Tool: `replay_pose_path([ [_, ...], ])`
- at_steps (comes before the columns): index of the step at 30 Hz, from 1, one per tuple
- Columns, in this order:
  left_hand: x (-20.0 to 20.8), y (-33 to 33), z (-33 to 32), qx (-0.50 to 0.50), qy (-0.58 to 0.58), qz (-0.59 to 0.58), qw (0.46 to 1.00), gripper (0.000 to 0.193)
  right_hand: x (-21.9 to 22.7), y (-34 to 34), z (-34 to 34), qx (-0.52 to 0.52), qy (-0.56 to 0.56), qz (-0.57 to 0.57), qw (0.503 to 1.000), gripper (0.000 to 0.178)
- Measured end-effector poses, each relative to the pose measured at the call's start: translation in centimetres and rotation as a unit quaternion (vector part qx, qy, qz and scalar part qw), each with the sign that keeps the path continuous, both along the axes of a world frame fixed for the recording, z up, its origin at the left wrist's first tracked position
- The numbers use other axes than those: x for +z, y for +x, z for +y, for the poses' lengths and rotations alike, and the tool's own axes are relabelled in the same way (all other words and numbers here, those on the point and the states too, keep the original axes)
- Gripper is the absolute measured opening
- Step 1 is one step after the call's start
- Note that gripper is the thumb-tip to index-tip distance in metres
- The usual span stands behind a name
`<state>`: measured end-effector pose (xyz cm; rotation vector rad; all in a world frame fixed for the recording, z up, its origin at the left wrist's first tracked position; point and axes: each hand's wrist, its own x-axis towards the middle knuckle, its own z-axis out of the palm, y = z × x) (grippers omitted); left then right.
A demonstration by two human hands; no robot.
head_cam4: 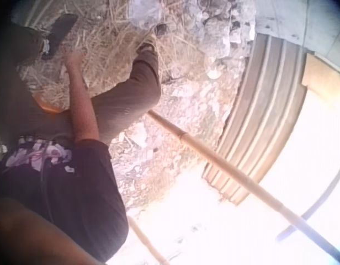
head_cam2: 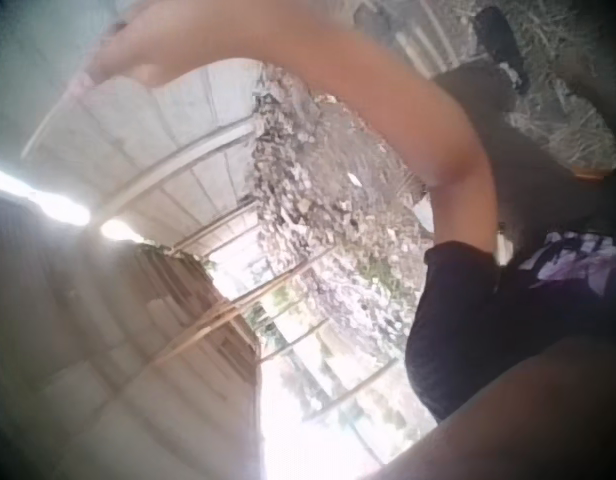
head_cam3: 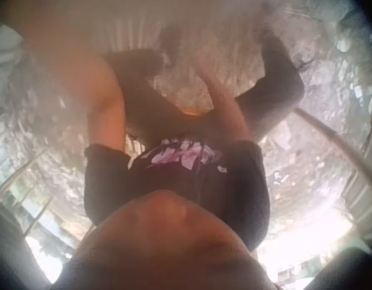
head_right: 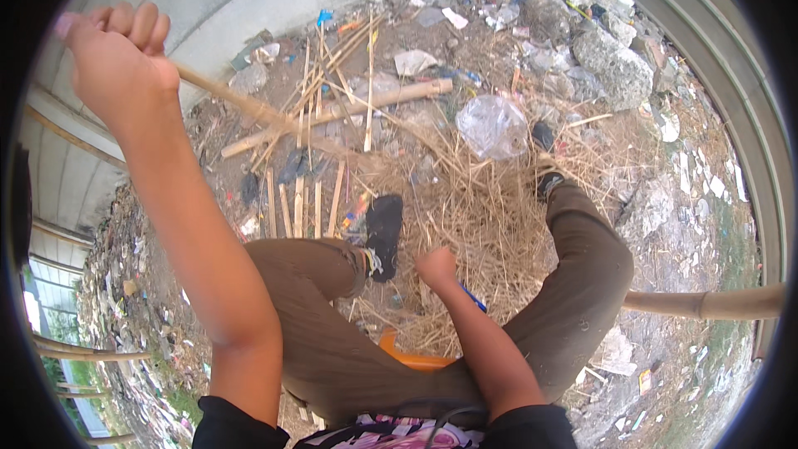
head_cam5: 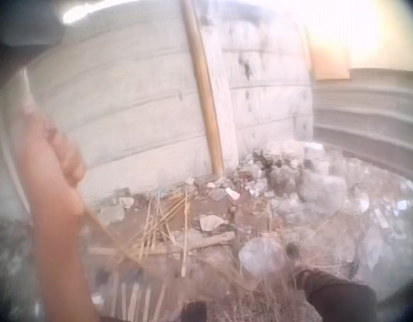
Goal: The person sits on the ground and uses a knife to shave and sharpen a thin wooden stick. They hold the stick against their leg and scrape the blade along its length, then switch to a larger machete-like tool to continue shaping the stick.
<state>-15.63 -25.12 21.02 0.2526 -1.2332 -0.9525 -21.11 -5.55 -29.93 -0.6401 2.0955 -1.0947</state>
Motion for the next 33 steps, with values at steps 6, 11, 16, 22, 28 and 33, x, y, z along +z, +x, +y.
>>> replay_pose_path([
  [6, 0.3, 0.0, 0.6, 0.038, -0.015, 0.013, 0.999, 0.033, 7.5, -2.6, -1.9, -0.122, -0.101, -0.715, 0.681, 0.032],
  [11, -0.2, 0.5, -1.5, 0.09, -0.004, 0.01, 0.996, 0.023, 23.2, -3.4, -2.0, -0.003, -0.244, -0.423, 0.873, 0.039],
  [16, 0.3, 1.2, -1.0, 0.117, -0.01, 0.013, 0.993, 0.026, 24.9, -2.2, -4.2, -0.034, -0.393, 0.13, 0.91, 0.037],
  [22, 0.2, -0.3, -0.4, 0.093, -0.003, 0.034, 0.995, 0.034, -4.0, -2.7, 1.8, 0.057, 0.144, 0.05, 0.987, 0.026],
  [28, -0.5, 2.0, -2.3, 0.09, -0.026, 0.009, 0.996, 0.039, 8.5, -4.0, -2.3, -0.127, -0.05, -0.725, 0.675, 0.037],
  [33, -0.7, 2.0, -2.8, 0.065, -0.033, 0.017, 0.997, 0.032, 22.3, -3.9, -3.3, -0.083, -0.23, -0.251, 0.937, 0.027],
])
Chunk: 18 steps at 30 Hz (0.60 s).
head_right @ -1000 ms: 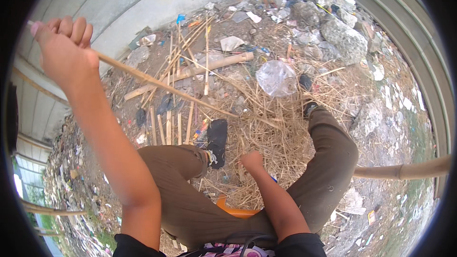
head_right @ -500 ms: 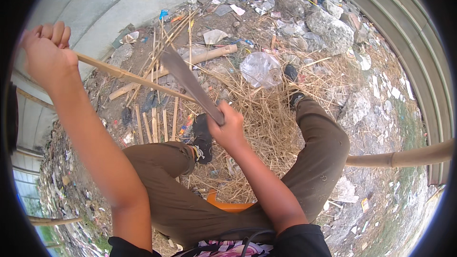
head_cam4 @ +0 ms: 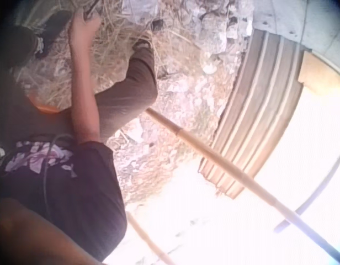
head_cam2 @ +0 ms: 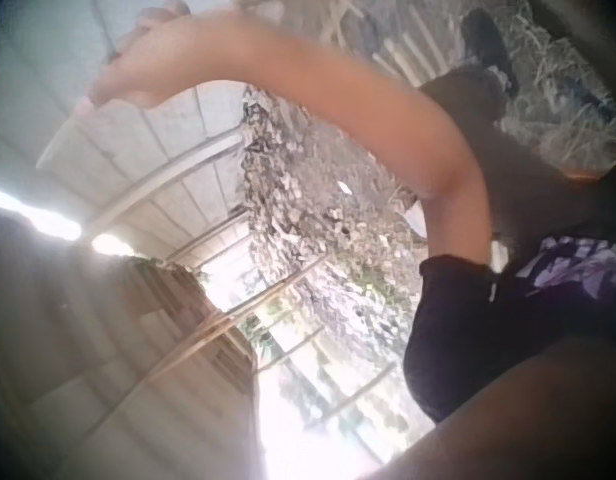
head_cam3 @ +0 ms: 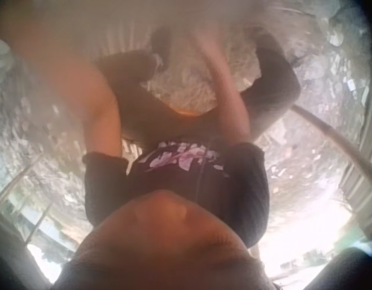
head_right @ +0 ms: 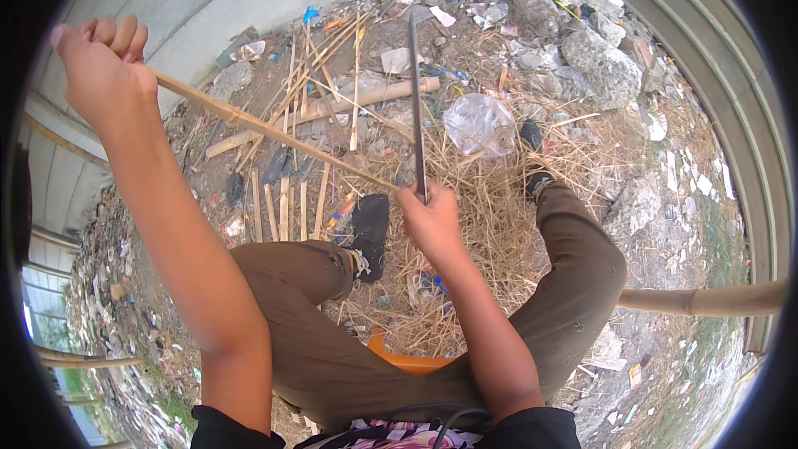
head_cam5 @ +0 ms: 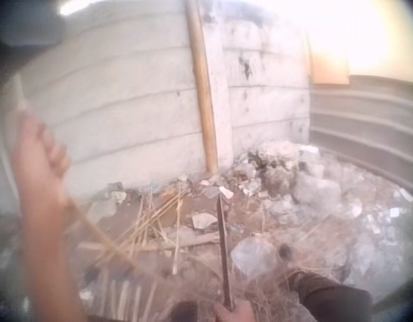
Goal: The person sits on the ground and uses a knife to shave and sharpen a thin wooden stick. They hold the stick against their leg and scrape the blade along its length, then switch to a larger machete-like tool to continue shaping the stick.
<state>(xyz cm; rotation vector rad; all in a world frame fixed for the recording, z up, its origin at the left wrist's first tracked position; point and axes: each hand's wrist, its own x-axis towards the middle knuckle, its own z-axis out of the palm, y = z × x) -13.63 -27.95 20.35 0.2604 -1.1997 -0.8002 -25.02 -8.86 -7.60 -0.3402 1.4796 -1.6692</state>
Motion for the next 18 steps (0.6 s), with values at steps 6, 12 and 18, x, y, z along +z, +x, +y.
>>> replay_pose_path([
  [6, 0.7, -1.5, 1.6, 0.021, 0.01, 0.001, 1.0, 0.034, -10.4, 0.7, 0.4, -0.115, -0.056, 0.367, 0.921, 0.024],
  [12, 0.3, -0.1, 0.0, 0.003, 0.025, 0.011, 1.0, 0.042, -23.7, 2.5, 6.8, 0.172, 0.38, 0.109, 0.902, 0.021],
  [18, -0.7, 2.4, -1.7, 0.003, 0.052, 0.016, 0.999, 0.04, -5.7, -0.5, 1.9, 0.073, 0.133, -0.229, 0.962, 0.015],
])
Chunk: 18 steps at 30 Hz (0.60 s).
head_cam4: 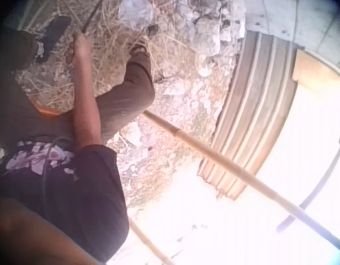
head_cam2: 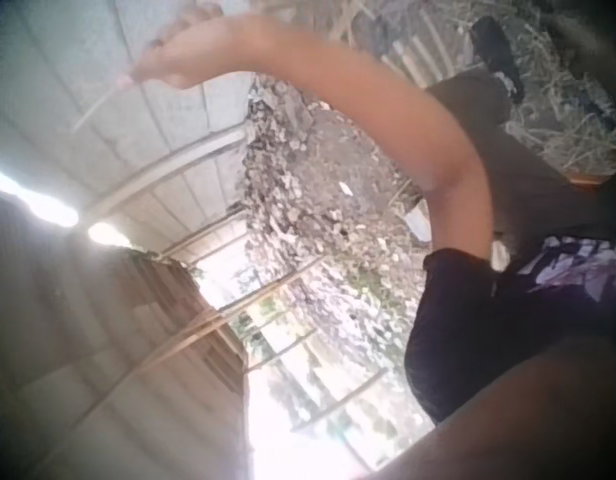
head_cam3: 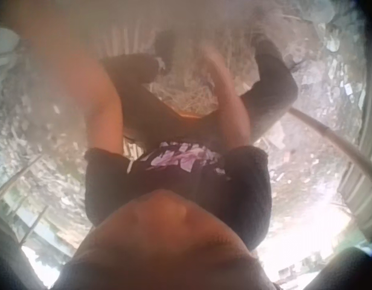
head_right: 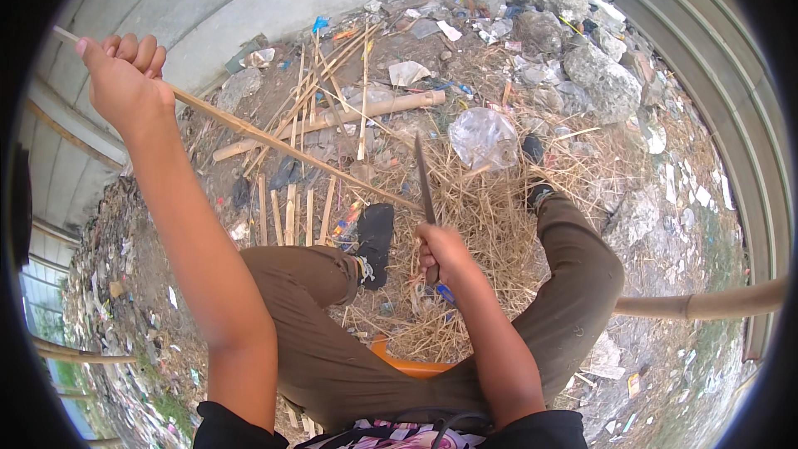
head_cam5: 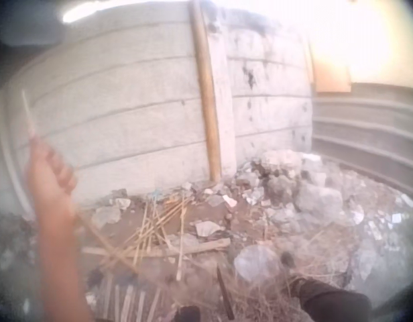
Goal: The person sits on the ground and uses a knife to shave and sharpen a thin wooden stick. They hold the stick against their leg and scrape the blade along its length, then switch to a larger machete-like tool to continue shaping the stick.
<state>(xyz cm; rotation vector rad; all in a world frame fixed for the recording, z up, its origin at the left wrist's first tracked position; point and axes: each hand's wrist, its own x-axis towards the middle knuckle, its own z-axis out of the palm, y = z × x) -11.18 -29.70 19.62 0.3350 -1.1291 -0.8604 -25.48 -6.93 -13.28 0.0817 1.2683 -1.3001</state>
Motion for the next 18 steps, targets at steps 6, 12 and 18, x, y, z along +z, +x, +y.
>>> replay_pose_path([
  [6, 0.3, -1.1, 1.2, -0.03, -0.021, -0.006, 0.999, 0.04, 8.5, 1.1, -1.5, -0.216, -0.218, 0.519, 0.798, 0.021],
  [12, 1.7, -3.8, 3.6, -0.072, -0.031, 0.005, 0.997, 0.041, -15.2, 1.3, 2.5, 0.11, 0.076, 0.599, 0.79, 0.027],
  [18, 0.5, -1.6, 1.6, -0.083, -0.027, 0.0, 0.996, 0.041, -14.0, 0.8, 3.6, 0.11, 0.163, 0.096, 0.976, 0.025],
])
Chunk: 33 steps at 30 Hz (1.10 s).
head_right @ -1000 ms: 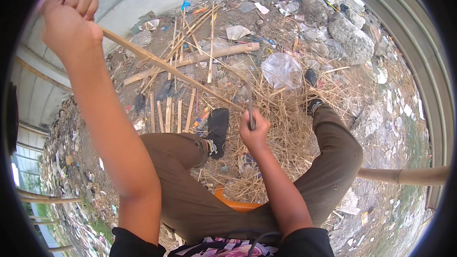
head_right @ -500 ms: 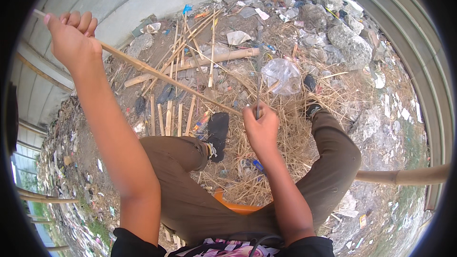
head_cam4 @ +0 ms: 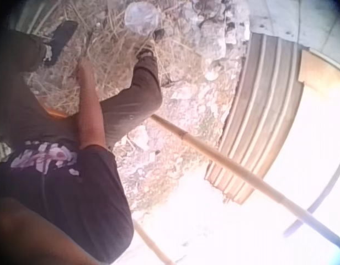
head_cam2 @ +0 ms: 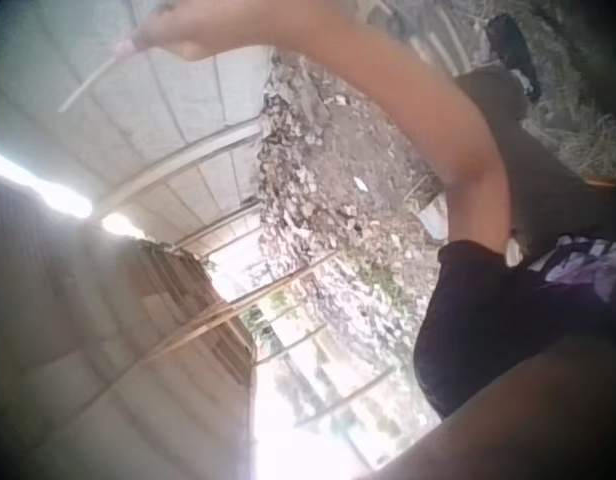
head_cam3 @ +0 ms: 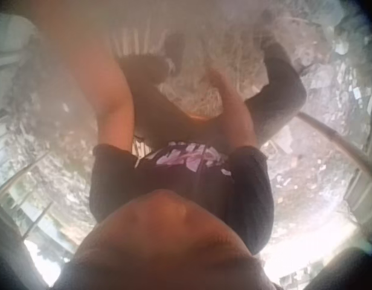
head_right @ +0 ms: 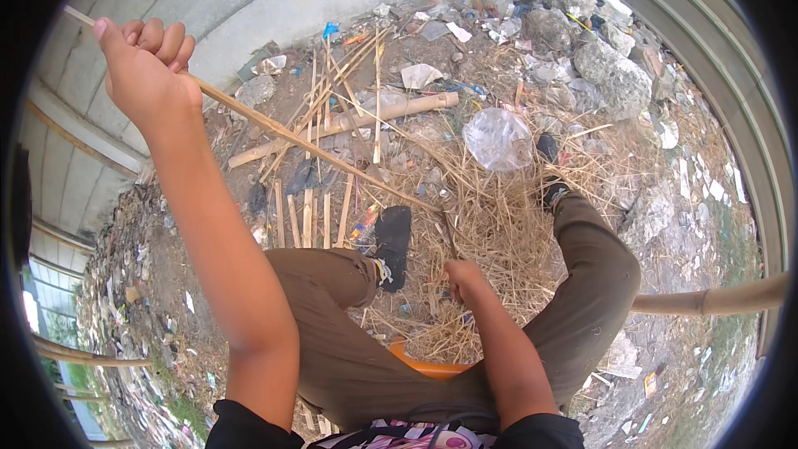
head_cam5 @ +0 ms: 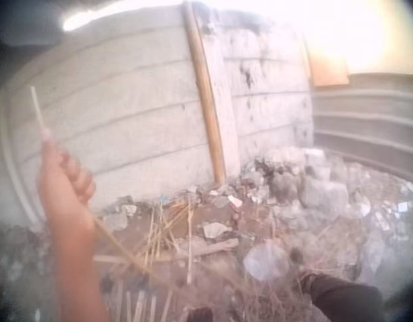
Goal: The person sits on the ground and uses a knife to shave and sharpen a thin wooden stick. They hold the stick against their leg and scrape the blade along its length, then switch to a larger machete-like tool to continue shaping the stick.
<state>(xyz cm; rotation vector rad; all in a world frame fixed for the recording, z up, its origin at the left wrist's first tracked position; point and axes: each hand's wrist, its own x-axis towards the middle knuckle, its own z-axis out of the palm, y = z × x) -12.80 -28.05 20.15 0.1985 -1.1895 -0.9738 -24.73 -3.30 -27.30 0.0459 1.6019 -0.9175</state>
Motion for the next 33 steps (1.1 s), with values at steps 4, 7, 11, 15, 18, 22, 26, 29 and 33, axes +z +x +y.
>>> replay_pose_path([
  [4, -0.1, 1.3, -2.0, -0.038, 0.003, 0.001, 0.999, 0.042, 12.7, -0.4, -3.9, 0.078, -0.109, 0.379, 0.915, 0.03],
  [7, 0.0, 1.9, -1.2, -0.045, 0.023, -0.037, 0.998, 0.038, 20.9, 0.6, -4.7, -0.076, -0.306, 0.475, 0.822, 0.031],
  [11, 1.1, 0.7, 2.7, -0.092, 0.069, -0.04, 0.993, 0.029, 22.0, 0.6, -3.8, -0.203, -0.455, 0.452, 0.74, 0.03],
  [15, 0.7, 1.7, 2.2, -0.11, -0.057, -0.037, 0.992, 0.025, 23.7, 1.3, -2.2, -0.229, -0.447, 0.36, 0.786, 0.027],
  [18, 0.0, -0.3, 3.4, -0.079, -0.128, 0.003, 0.989, 0.025, 27.2, 1.4, -1.8, -0.239, -0.438, 0.321, 0.805, 0.025],
  [22, 0.6, -1.0, 3.2, -0.142, -0.144, -0.03, 0.979, 0.025, 31.1, 1.2, -1.5, -0.274, -0.529, 0.327, 0.733, 0.023],
  [26, 0.4, -3.1, 5.6, -0.011, -0.115, -0.018, 0.993, 0.028, 28.9, 2.5, -3.7, -0.324, -0.561, 0.36, 0.671, 0.023],
  [29, 0.6, -4.5, 7.2, 0.071, -0.107, 0.006, 0.992, 0.029, 16.1, 5.2, -5.5, -0.282, -0.512, 0.262, 0.768, 0.022],
  [33, -0.1, -4.5, 6.8, 0.094, -0.102, -0.037, 0.99, 0.029, 8.7, 5.4, -5.0, -0.011, -0.178, 0.367, 0.913, 0.029],
])
